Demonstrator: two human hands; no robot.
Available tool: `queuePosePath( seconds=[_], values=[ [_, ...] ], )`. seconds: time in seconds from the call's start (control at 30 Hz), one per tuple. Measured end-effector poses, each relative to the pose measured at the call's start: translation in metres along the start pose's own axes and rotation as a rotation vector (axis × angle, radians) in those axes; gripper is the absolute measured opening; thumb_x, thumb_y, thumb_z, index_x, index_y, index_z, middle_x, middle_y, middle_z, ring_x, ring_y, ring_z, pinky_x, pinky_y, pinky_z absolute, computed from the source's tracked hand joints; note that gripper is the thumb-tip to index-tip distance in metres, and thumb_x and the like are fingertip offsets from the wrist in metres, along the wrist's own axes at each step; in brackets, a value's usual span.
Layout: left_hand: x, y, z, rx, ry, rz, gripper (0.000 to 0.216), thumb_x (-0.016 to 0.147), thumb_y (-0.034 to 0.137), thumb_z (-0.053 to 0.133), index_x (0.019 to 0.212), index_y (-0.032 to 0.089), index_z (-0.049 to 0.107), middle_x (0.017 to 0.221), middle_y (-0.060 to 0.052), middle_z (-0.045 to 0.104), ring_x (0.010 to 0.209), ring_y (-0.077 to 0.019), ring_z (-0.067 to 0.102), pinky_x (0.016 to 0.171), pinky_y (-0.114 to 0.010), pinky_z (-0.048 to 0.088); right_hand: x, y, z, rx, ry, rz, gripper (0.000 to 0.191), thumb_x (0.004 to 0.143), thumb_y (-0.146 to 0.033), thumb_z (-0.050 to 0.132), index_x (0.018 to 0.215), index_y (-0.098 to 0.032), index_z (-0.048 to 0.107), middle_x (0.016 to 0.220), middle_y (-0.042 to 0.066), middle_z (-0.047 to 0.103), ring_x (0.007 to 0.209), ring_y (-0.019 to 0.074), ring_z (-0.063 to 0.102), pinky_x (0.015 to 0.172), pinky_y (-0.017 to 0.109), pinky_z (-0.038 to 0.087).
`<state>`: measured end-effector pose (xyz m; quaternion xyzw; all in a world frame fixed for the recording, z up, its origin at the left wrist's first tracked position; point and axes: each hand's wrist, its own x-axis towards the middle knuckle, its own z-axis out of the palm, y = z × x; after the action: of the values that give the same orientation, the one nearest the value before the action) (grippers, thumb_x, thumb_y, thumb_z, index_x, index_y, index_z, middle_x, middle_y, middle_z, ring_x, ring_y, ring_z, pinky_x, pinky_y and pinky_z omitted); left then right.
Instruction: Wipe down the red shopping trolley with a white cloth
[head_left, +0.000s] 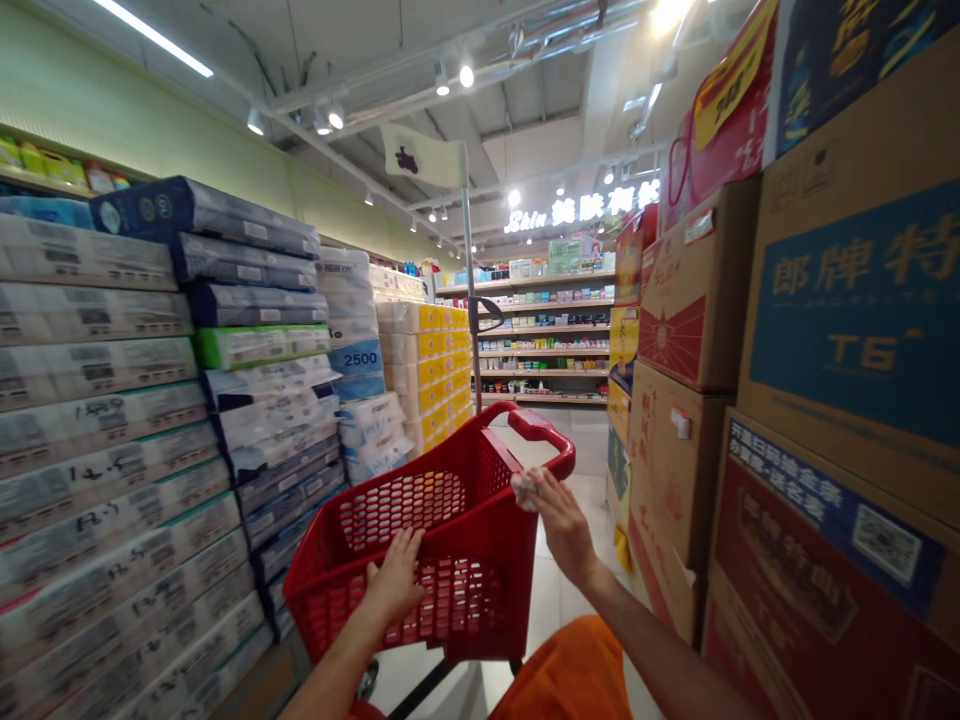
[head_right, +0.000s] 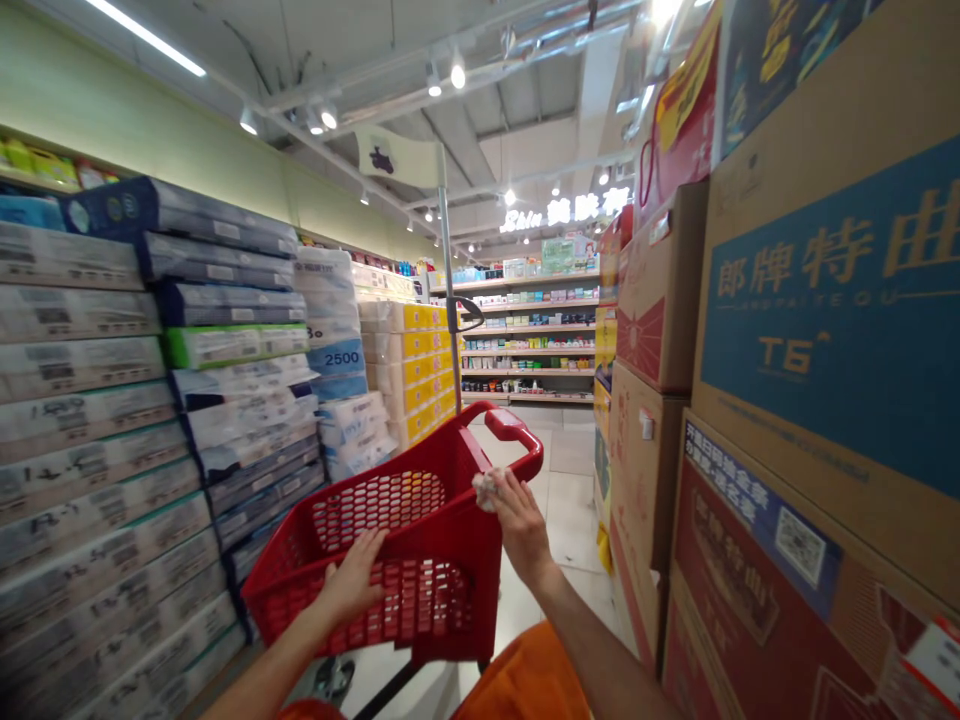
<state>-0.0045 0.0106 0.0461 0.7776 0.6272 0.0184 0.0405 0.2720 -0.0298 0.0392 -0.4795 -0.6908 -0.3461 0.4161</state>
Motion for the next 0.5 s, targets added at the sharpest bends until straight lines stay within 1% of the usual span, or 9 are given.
queuePosePath(
  seconds=[0.07,0.1,0.13,0.23,0.3,0.37,0.43,0.5],
  values=[
    [-0.001,-0.001,0.000,-0.005,-0.005,0.004,0.081,0.059,0.012,0.041,0.135,0.020,0.015,0.145,-0.006,0.010,0.133,-0.0200,0.007,0.099,-0.054,0.020,0.014,0.005,-0.001,-0.004,0.032,0.017,0.044,0.084,-0.003,0.029,0.117,-0.021,0.052,0.125,0.006,0.049,0.123,0.0186,0.034,0.097,0.041,0.036],
    [-0.001,-0.002,0.000,-0.006,-0.007,0.002,0.081,0.059,0.013,0.041,0.135,0.020,0.015,0.145,-0.006,0.010,0.133,-0.0202,0.007,0.099,-0.054,0.020,0.011,0.004,0.001,0.006,0.022,-0.007,0.043,0.084,-0.004,0.030,0.116,-0.021,0.053,0.123,0.005,0.051,0.121,0.0184,0.036,0.096,0.040,0.037],
    [-0.002,-0.002,0.000,-0.007,-0.004,0.001,0.081,0.059,0.013,0.041,0.135,0.019,0.015,0.145,-0.007,0.010,0.133,-0.0202,0.007,0.099,-0.054,0.020,0.001,0.001,0.005,0.023,-0.005,-0.051,0.042,0.085,-0.005,0.030,0.113,-0.021,0.055,0.120,0.005,0.054,0.119,0.0181,0.040,0.095,0.039,0.039],
    [-0.002,-0.002,-0.001,-0.006,-0.002,-0.004,0.081,0.059,0.012,0.042,0.135,0.019,0.016,0.145,-0.007,0.010,0.133,-0.0195,0.007,0.099,-0.054,0.020,-0.044,-0.016,0.017,0.097,-0.143,-0.215,0.036,0.085,-0.008,0.034,0.103,-0.024,0.061,0.108,0.002,0.062,0.108,0.0161,0.051,0.086,0.033,0.047],
    [-0.001,-0.002,-0.001,-0.009,-0.004,-0.003,0.080,0.060,0.013,0.043,0.135,0.019,0.016,0.145,-0.007,0.010,0.133,-0.0191,0.006,0.099,-0.054,0.021,-0.059,-0.024,0.019,0.114,-0.193,-0.241,0.036,0.085,-0.008,0.035,0.103,-0.024,0.061,0.106,0.000,0.063,0.104,0.0152,0.054,0.083,0.031,0.048],
    [0.000,-0.003,0.000,-0.013,0.001,0.000,0.080,0.060,0.013,0.043,0.135,0.018,0.016,0.145,-0.008,0.010,0.133,-0.0193,0.007,0.099,-0.054,0.021,-0.049,-0.023,0.015,0.090,-0.165,-0.183,0.039,0.084,-0.006,0.032,0.107,-0.023,0.059,0.113,0.002,0.059,0.110,0.0162,0.049,0.087,0.033,0.046],
    [0.000,-0.003,0.002,-0.012,0.016,0.002,0.081,0.059,0.013,0.043,0.135,0.018,0.014,0.145,-0.008,0.009,0.133,-0.0198,0.006,0.099,-0.055,0.021,-0.023,-0.015,0.008,0.055,-0.092,-0.095,0.042,0.084,-0.004,0.029,0.113,-0.021,0.055,0.122,0.004,0.052,0.120,0.0180,0.038,0.094,0.038,0.040],
    [0.000,-0.003,0.005,-0.012,0.024,0.006,0.083,0.059,0.012,0.043,0.136,0.019,0.012,0.146,-0.007,0.006,0.133,-0.0201,0.005,0.098,-0.055,0.021,-0.003,-0.007,0.005,0.033,-0.029,-0.029,0.043,0.085,-0.004,0.029,0.117,-0.021,0.053,0.126,0.005,0.048,0.124,0.0193,0.031,0.097,0.042,0.035]
  ],
)
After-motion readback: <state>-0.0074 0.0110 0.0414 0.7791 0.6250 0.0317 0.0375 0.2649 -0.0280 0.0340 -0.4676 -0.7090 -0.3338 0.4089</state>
